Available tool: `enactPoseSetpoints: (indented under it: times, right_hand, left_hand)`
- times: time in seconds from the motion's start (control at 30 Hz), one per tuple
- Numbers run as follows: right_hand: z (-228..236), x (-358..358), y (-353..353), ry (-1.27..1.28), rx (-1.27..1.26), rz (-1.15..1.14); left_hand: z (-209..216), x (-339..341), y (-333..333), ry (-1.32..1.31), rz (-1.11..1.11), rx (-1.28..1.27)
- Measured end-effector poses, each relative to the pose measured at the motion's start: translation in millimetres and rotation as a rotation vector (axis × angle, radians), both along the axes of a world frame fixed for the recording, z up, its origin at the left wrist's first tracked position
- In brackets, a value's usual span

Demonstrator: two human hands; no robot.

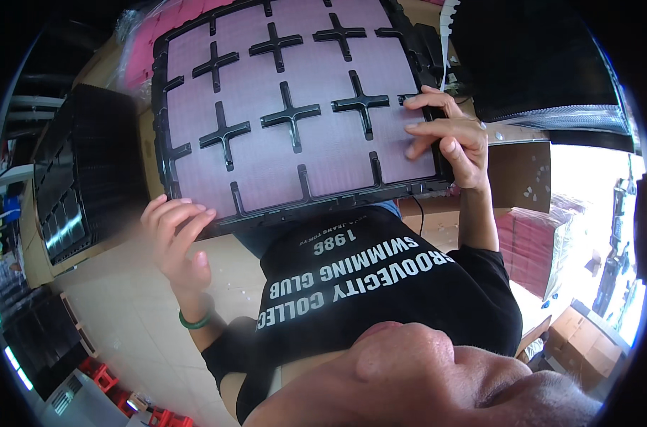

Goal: Assembling plastic trays by inserting foam padding and attaching securing strips.

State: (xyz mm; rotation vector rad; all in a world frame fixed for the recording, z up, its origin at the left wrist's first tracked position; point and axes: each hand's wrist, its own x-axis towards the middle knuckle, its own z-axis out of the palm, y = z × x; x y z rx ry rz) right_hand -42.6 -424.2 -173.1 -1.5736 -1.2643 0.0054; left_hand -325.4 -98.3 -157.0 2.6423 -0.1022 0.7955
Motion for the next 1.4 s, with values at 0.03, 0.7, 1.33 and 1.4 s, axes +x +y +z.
enactPoseSetpoints:
  times: [0.03,0.7,1.33,1.4]
  right_hand:
    - [-0.7,-0.1,-2.9,-0.002,0.0,-0.017]
    - [-11.7,-5.2,-10.8,0.076,0.027,-0.051]
    - [-26.1,-1.0,-12.8,0.059,0.116,-0.083]
    - [-24.8,-1.5,-7.7,0.029,0.127,-0.106]
  left_hand:
    - [-2.4,-1.3,2.3,-0.002,-0.017,0.0]
    - [-6.2,12.9,-3.3,-0.039,-0.009,0.017]
    - [-15.2,2.3,1.8,-0.136,-0.046,-0.044]
    - [-14.3,3.5,1.4,-0.16,-0.04,-0.053]
